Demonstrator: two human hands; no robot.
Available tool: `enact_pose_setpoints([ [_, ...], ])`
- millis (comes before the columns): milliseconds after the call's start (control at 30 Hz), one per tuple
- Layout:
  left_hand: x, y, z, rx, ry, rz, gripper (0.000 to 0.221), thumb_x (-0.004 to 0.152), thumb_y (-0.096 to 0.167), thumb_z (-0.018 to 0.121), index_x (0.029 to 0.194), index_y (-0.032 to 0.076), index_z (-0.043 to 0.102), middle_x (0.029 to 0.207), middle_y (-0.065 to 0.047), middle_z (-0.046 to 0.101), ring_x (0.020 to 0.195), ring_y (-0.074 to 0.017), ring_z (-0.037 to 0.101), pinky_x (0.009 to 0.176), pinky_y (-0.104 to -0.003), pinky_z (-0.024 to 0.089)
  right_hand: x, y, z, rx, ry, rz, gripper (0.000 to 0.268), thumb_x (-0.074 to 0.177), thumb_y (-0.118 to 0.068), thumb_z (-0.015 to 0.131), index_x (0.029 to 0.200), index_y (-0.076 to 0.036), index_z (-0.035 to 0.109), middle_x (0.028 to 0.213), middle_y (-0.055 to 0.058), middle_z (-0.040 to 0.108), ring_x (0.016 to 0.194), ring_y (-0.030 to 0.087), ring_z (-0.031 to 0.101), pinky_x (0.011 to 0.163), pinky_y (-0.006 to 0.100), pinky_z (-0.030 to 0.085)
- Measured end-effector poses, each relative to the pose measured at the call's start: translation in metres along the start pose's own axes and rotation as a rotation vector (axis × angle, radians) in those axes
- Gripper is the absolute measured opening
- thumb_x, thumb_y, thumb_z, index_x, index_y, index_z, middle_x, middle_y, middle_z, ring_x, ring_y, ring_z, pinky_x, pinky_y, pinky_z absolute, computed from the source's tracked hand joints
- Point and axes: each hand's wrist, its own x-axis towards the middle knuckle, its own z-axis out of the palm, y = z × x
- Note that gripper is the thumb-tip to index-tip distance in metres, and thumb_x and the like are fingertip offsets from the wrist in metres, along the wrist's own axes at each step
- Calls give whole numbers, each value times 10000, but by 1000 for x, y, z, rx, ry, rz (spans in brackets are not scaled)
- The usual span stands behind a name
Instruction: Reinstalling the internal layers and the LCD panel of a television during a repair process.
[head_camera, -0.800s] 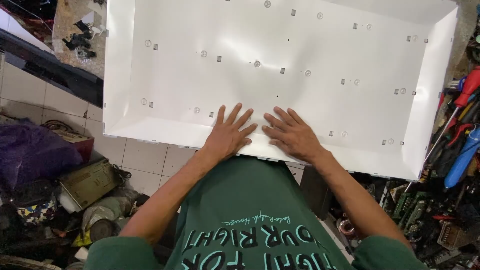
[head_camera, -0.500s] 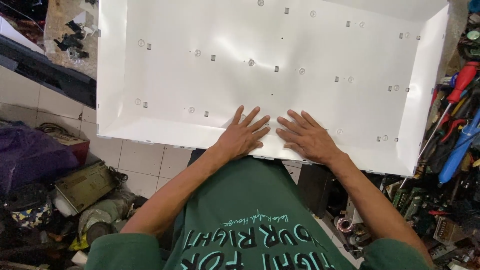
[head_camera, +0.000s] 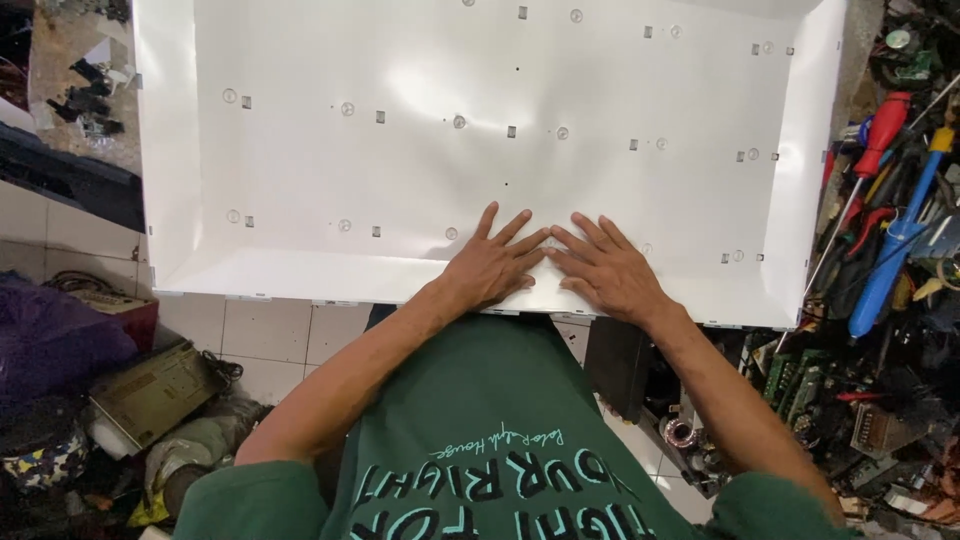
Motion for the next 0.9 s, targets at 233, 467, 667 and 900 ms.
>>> enact_pose_setpoints([
  [233,4,-2,8,16,8,-5,540,1067,550,370,1530,294,480,1691,66,303,1585,-275,182,1256,-670,47,-36,22,2,-50,-20,54,481,1040,-553,418,1491,-414,513,1673,-128,355,1573,176,242,1313,413,75],
  [467,7,6,8,29,29,0,583,1052,555,434,1583,317,396,1689,28,310,1580,-326,180,1226,-734,56,-73,43,-23,-53,-91,102,441,1020,-511,473,1440,-401,552,1674,-130,366,1565,203,290,1324,435,122],
  [667,9,20,-6,30,16,-36,583,1054,573,415,1576,312,407,1698,18,285,1583,-344,137,1200,-779,53,-111,68,-38,-48,-153,171,413,1019,-524,469,1392,-406,603,1667,-101,402,1557,228,332,1332,450,187],
  [900,19,13,29,114,127,16,650,1024,616,339,1604,327,300,1712,38,171,1579,-360,74,1140,-826,45,-166,102,-69,-23,-300,257,511,1026,-319,473,1533,-257,486,1699,102,340,1580,316,299,1281,472,223],
])
